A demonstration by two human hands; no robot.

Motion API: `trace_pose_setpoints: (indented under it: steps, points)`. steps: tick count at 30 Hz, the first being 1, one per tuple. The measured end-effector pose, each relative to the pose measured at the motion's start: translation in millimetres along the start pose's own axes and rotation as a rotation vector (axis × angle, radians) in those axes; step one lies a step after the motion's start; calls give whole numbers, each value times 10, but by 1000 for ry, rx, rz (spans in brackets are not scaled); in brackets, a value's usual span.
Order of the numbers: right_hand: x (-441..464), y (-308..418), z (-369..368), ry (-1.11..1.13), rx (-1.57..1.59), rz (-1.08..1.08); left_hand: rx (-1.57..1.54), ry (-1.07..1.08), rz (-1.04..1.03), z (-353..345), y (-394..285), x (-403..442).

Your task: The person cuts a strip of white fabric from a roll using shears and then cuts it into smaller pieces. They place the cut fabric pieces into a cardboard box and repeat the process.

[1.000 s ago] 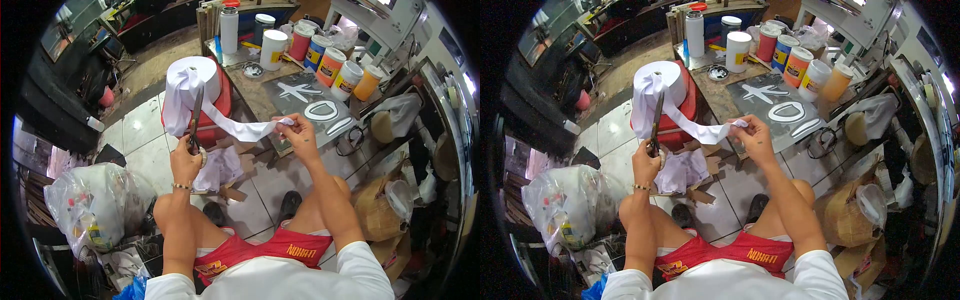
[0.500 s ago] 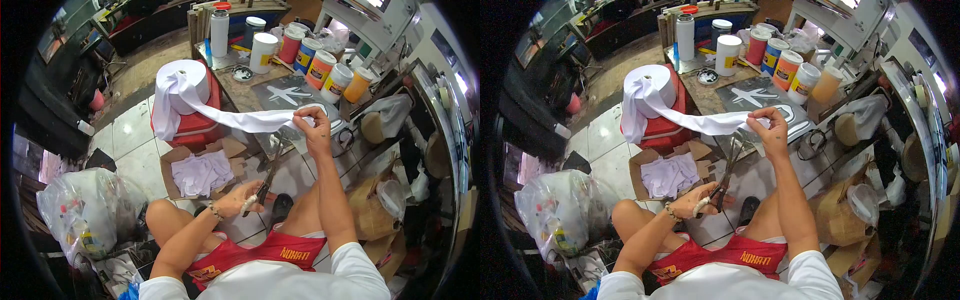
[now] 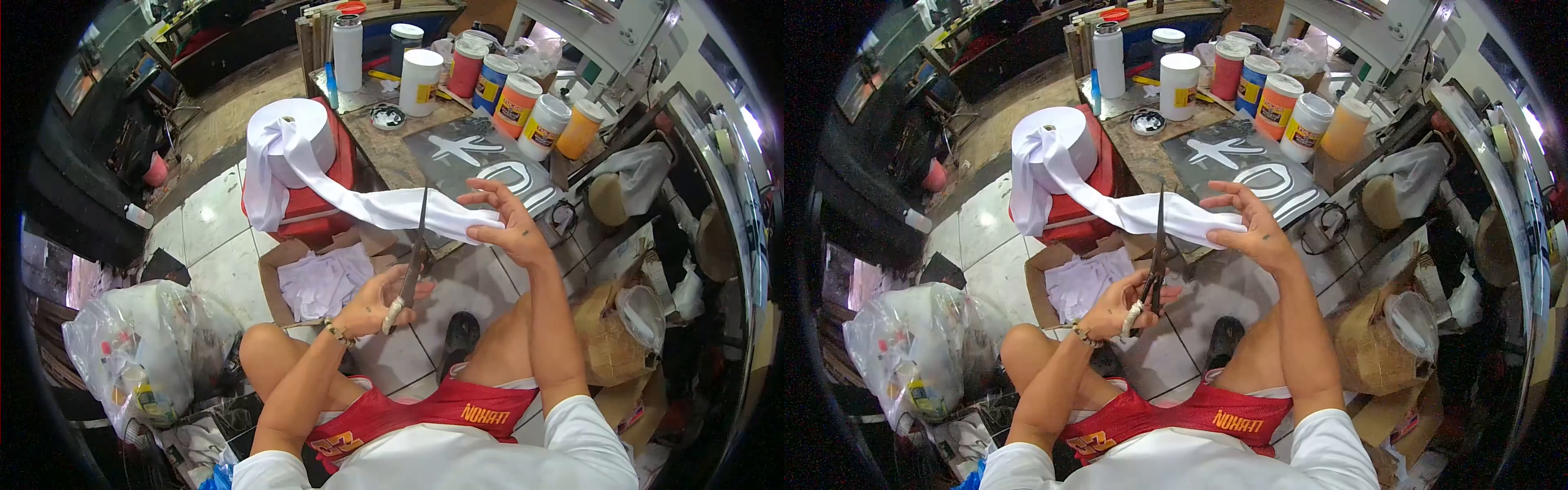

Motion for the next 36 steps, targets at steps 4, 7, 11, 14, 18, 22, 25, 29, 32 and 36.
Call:
trace_pose_setpoints:
  steps: [4, 7, 11, 14, 18, 22, 25, 29, 32, 36]
  points:
    - [47, -101, 134, 93, 52, -94, -190, 15, 108, 64, 60, 3]
    - [87, -147, 155, 157, 59, -188, -9, 10, 65, -15, -5, -54]
    - [152, -269, 16, 111, 64, -227, 71, 4, 33, -6, 28, -64]
    - [155, -274, -95, 142, -28, -208, 41, 15, 40, 17, 45, -60]
    - [136, -165, -182, 134, -52, -93, -21, 54, 63, 18, 26, -65]
    - [123, -167, -246, 219, -115, 36, -28, 145, -80, -71, -55, -85]
    - [107, -120, -348, 280, -214, 165, 40, 143, -89, -56, -95, -81]
    - [106, -113, -395, 204, -102, 114, 29, 120, -22, -118, -250, -126]
    - [126, -112, -417, 204, -58, 92, 42, 141, -49, -97, -235, -139]
    - [88, -49, -460, 268, -9, 8, 94, 141, -113, -100, -191, -128]
Point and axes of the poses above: each hand's wrist, its own x-axis towards the middle knuckle, its own z-axis out of the back of the hand, y = z × x, the point moved 2 cm from there along x, towards the middle knuckle, and after that the axes turned 3 degrees about y, right-handed, at the moved point
